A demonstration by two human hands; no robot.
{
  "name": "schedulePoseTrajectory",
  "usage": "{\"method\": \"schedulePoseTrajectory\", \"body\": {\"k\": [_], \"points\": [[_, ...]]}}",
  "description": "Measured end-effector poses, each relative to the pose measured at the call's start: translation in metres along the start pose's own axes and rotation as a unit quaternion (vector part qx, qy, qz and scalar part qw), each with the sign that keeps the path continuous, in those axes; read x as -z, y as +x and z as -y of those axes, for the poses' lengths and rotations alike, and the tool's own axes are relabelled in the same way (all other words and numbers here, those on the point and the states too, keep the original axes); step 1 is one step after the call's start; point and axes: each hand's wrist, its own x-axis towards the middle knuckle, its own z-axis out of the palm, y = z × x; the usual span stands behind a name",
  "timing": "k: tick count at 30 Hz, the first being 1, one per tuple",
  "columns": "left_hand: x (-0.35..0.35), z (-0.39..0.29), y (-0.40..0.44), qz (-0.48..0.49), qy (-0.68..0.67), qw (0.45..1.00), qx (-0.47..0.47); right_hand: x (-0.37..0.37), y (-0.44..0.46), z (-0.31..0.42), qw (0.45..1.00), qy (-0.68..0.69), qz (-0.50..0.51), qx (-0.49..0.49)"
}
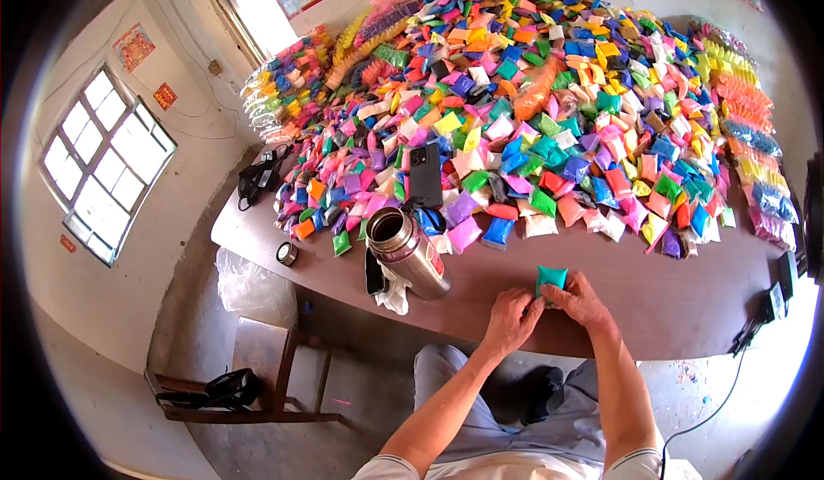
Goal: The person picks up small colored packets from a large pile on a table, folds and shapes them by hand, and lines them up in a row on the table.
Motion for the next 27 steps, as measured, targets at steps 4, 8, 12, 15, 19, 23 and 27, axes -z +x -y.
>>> {"method": "schedulePoseTrajectory", "body": {"k": [4,8,12,15,19,23,27], "points": [[0.000,-0.001,0.000,-0.005,-0.008,1.000,-0.009,-0.001,-0.003,0.005,0.999,-0.028,-0.005,-0.029],[0.000,-0.002,0.001,-0.019,-0.018,1.000,-0.012,-0.001,-0.004,0.007,0.998,-0.009,-0.033,-0.054],[0.003,-0.004,0.001,0.001,-0.011,1.000,-0.015,0.000,-0.004,0.009,0.998,0.010,-0.040,-0.055],[0.004,-0.004,0.001,0.018,-0.004,1.000,-0.002,0.002,0.000,0.005,0.999,0.000,-0.004,-0.032],[0.001,-0.001,0.000,0.003,-0.008,1.000,-0.003,0.002,-0.002,0.015,0.997,-0.019,-0.006,-0.077],[0.002,-0.004,0.001,-0.016,-0.009,1.000,-0.010,-0.006,-0.006,0.021,0.995,0.044,-0.055,-0.070],[0.003,-0.004,0.000,-0.001,0.007,1.000,-0.008,0.003,0.002,0.000,0.999,0.012,-0.018,-0.027]]}}
